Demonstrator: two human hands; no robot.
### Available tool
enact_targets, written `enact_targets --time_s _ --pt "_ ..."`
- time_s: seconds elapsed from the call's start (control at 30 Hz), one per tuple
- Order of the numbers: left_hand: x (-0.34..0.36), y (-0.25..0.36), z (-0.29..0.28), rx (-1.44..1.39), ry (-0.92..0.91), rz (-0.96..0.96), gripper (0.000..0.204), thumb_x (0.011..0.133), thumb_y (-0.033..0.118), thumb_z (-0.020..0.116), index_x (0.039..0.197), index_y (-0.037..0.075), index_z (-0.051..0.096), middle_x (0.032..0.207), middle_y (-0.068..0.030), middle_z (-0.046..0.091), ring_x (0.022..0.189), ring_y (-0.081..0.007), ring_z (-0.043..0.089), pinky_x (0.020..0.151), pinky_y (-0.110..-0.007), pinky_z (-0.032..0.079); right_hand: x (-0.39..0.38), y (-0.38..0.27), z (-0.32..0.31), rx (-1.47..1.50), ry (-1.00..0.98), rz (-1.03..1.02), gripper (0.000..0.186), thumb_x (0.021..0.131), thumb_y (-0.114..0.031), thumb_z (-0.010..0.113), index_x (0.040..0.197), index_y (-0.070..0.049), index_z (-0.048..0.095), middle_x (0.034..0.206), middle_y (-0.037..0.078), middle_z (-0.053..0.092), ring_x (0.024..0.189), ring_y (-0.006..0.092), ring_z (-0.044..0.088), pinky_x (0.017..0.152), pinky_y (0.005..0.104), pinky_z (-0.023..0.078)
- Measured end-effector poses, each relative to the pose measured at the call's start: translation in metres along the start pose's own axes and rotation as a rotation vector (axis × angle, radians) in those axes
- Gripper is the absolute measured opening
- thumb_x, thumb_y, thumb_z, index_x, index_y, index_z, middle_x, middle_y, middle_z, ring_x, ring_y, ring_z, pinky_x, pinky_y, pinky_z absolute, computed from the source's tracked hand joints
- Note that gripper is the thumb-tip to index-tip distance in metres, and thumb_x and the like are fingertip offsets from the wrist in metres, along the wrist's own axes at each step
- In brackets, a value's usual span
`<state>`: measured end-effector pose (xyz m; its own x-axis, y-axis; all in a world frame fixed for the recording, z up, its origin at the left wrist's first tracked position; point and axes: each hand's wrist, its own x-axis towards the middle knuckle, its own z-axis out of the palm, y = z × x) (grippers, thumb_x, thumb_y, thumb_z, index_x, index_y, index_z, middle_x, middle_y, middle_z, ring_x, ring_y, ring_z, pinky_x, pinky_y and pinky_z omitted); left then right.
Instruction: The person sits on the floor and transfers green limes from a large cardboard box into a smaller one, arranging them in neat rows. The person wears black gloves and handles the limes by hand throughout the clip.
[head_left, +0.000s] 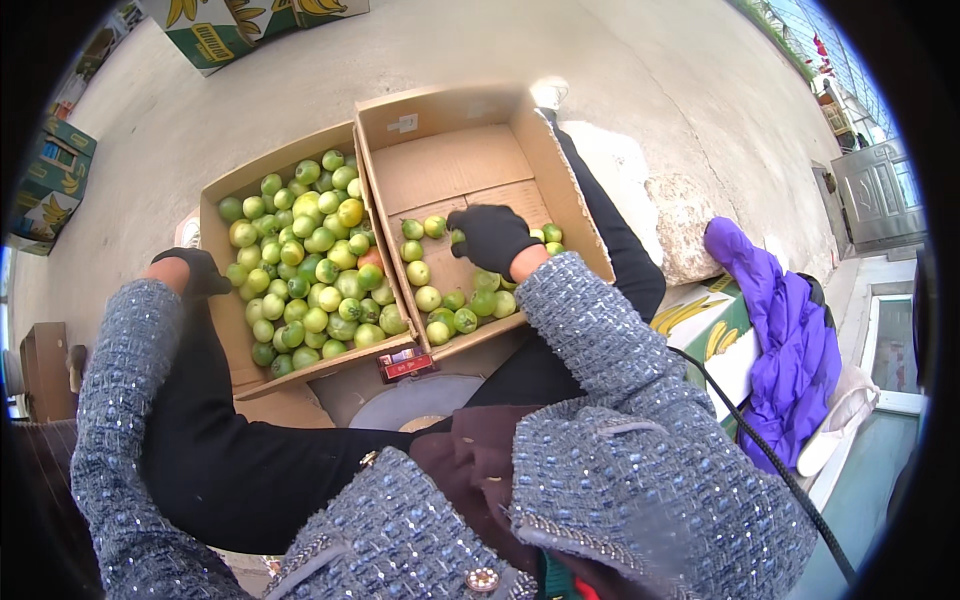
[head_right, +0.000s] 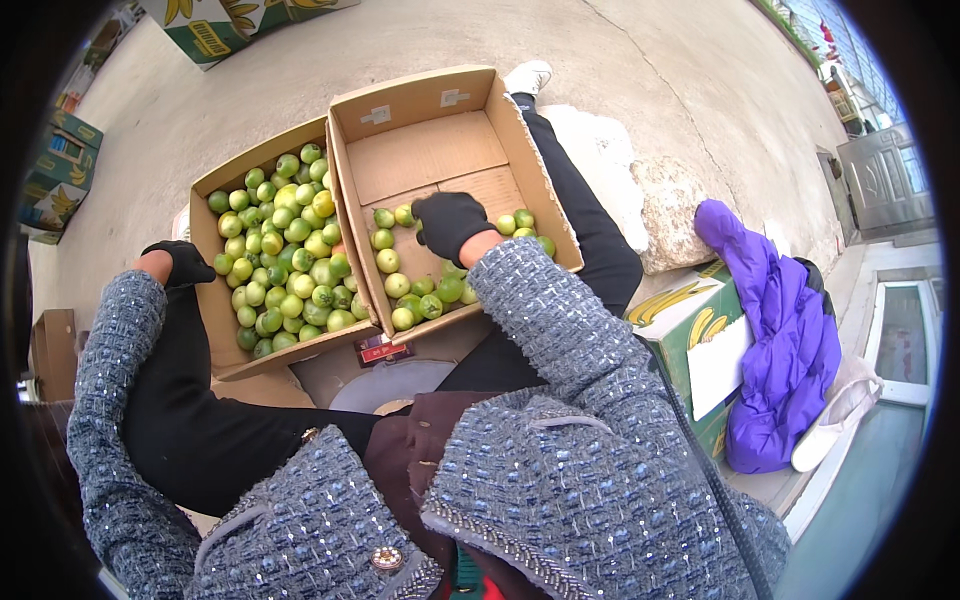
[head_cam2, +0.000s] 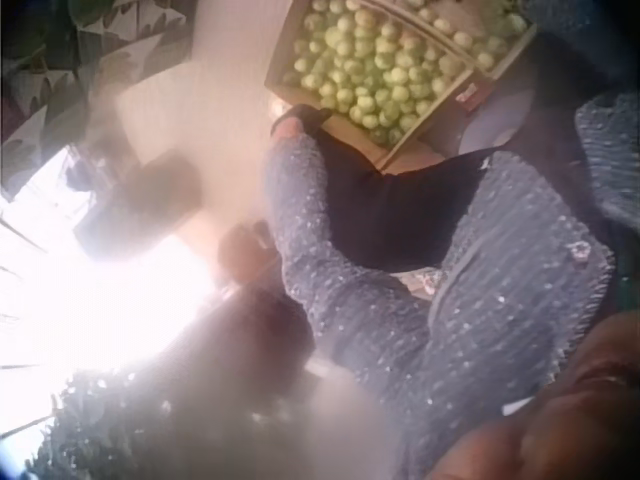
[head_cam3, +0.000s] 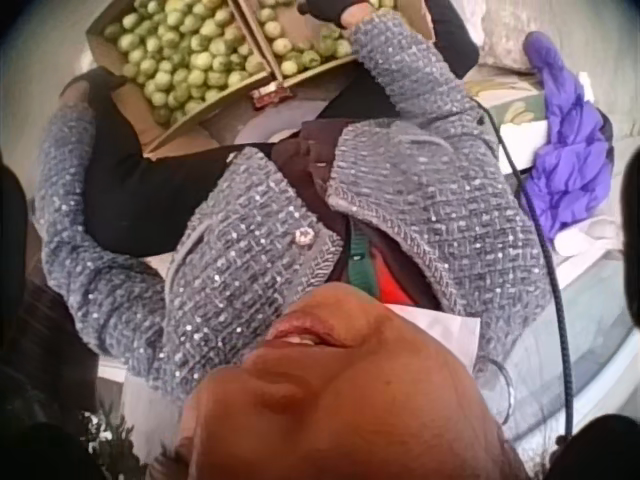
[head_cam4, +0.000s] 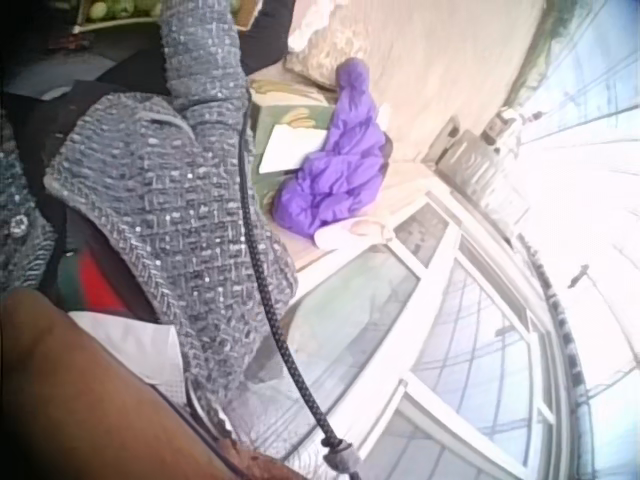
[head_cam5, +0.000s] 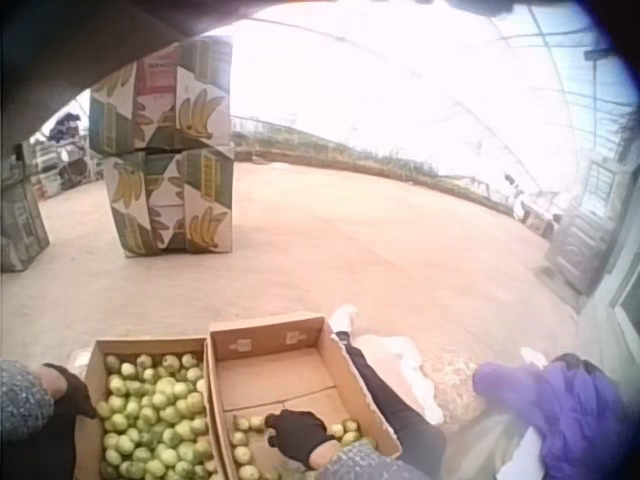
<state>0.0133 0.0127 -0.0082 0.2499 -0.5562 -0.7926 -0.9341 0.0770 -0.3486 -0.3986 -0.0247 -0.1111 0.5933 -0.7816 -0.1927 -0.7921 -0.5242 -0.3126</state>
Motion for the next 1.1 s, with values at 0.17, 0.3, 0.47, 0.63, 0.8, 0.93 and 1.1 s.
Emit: enact_targets --time_s 0.17,0.3,0.47,0.63,0.8,0.93,1.1 --pt "-0.009 -0.003 0.009 0.001 -0.014 -0.056 0.059 0.077 0.055 0.053 0.111 0.009 0.069 0.111 -0.0127 0.068 0.102 -0.0291 0.064 0.09 -0.039 0.048 0.052 -0.101 -0.05 0.329 0.408 -0.299 0.028 0.081 -0.025 0.066 0.107 -0.017 0.064 0.098 0.008 0.065 0.093 0.0292 0.063 0.08 0.0419 0.05" --pt "-0.01 0.012 -0.002 -0.044 0.027 -0.022 0.055 0.079 0.053 0.056 0.11 0.008 0.069 0.111 -0.0129 0.067 0.102 -0.029 0.064 0.088 -0.039 0.05 0.125 -0.124 -0.018 0.094 0.56 -0.383 0.032 0.078 -0.025 0.067 0.109 -0.016 0.065 0.101 0.006 0.066 0.096 0.0273 0.061 0.089 0.0396 0.045" --pt "-0.003 0.011 0.002 -0.042 0.08 -0.034 0.055 0.079 0.053 0.059 0.112 0.01 0.068 0.113 -0.0119 0.067 0.1 -0.0283 0.065 0.087 -0.038 0.051 0.18 -0.114 0.035 -0.33 0.455 -0.293 0.028 0.089 -0.016 0.045 0.11 -0.013 0.064 0.106 0.007 0.067 0.109 0.0238 0.057 0.107 0.0498 0.027" --pt "-0.005 0.01 0.001 -0.043 0.038 -0.026 0.054 0.081 0.055 0.057 0.11 0.01 0.07 0.112 -0.0107 0.067 0.098 -0.0275 0.066 0.084 -0.039 0.051 0.168 -0.11 0.025 -0.206 0.426 -0.295 0.036 0.088 -0.014 0.045 0.122 -0.011 0.058 0.117 0.009 0.063 0.112 0.025 0.057 0.11 0.0473 0.027" --pt "-0.015 0.009 0.001 -0.088 0.051 -0.083 0.056 0.081 0.054 0.058 0.115 0.01 0.067 0.115 -0.0103 0.067 0.105 -0.0262 0.064 0.088 -0.038 0.05 0.093 -0.07 -0.056 0.129 0.782 -0.302 0.033 0.091 -0.018 0.057 0.124 -0.017 0.059 0.108 0.008 0.066 0.102 0.0274 0.061 0.1 0.0417 0.041" --pt "0.006 -0.012 0.013 -0.05 0.003 0.065 0.055 0.077 0.052 0.058 0.113 0.012 0.068 0.116 -0.0124 0.066 0.107 -0.0277 0.063 0.093 -0.037 0.048 0.009 0.005 -0.07 0.157 0.519 -0.076 0.03 0.092 -0.029 0.059 0.118 -0.016 0.064 0.103 0.01 0.068 0.095 0.0284 0.064 0.083 0.0383 0.05" --pt "0.017 -0.009 0.008 -0.051 0.004 0.066 0.054 0.078 0.051 0.058 0.113 0.012 0.068 0.117 -0.0124 0.066 0.109 -0.0274 0.062 0.094 -0.037 0.047 -0.068 0.035 -0.04 0.065 -0.206 0.012 0.038 0.087 -0.038 0.06 0.119 -0.019 0.065 0.114 0.011 0.066 0.103 0.0277 0.063 0.089 0.0399 0.048"
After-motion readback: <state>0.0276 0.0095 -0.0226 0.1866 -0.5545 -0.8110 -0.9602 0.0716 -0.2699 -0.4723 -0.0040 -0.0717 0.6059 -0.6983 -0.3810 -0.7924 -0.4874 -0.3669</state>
